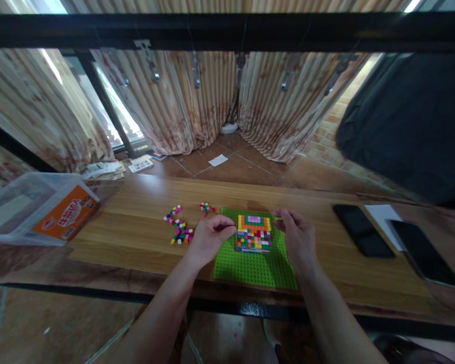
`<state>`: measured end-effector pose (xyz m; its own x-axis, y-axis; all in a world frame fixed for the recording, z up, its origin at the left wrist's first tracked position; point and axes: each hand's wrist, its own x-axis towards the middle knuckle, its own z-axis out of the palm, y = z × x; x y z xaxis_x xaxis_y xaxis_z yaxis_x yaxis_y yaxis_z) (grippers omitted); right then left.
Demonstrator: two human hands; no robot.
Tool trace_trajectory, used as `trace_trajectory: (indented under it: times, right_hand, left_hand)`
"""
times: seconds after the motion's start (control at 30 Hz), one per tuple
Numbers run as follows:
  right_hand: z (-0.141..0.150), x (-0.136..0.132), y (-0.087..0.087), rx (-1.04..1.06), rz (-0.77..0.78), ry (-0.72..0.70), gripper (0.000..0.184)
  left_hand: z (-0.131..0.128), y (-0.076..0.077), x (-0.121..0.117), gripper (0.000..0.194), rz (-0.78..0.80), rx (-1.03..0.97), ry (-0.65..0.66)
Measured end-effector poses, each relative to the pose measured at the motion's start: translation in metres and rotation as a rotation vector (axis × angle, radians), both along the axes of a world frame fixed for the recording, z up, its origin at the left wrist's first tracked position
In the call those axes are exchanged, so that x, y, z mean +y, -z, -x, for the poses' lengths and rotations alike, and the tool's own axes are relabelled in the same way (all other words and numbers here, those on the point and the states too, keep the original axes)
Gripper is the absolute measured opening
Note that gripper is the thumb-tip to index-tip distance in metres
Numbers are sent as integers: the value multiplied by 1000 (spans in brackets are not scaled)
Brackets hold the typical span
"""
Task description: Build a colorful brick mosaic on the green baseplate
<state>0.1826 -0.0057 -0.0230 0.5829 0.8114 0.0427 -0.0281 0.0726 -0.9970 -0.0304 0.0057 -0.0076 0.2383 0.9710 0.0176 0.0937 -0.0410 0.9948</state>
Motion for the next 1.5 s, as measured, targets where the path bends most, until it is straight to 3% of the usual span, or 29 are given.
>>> trace_trajectory:
  times: [0.3,0.63,0.9,1.17,1.5]
  right_hand:
    - [3,-3,-1,-27,16,-23,38]
    - [8,-1,1,-35,31,-37,38]
    - [13,-2,9,-161,104,-139,35]
    - [16,-5,10,-226,132,-143,40]
    - [16,-6,7,-179,153,-145,47]
  left_hand:
    - [-13,3,-5,11,-71,-5,-74]
    - [-19,11,-5,16,58,-63,-158]
    - [-22,7,-5,17,147,-148,-187]
    - [-26,6,-5,17,218,-206,-227]
    - [-26,8,-8,23,199,-200,-199]
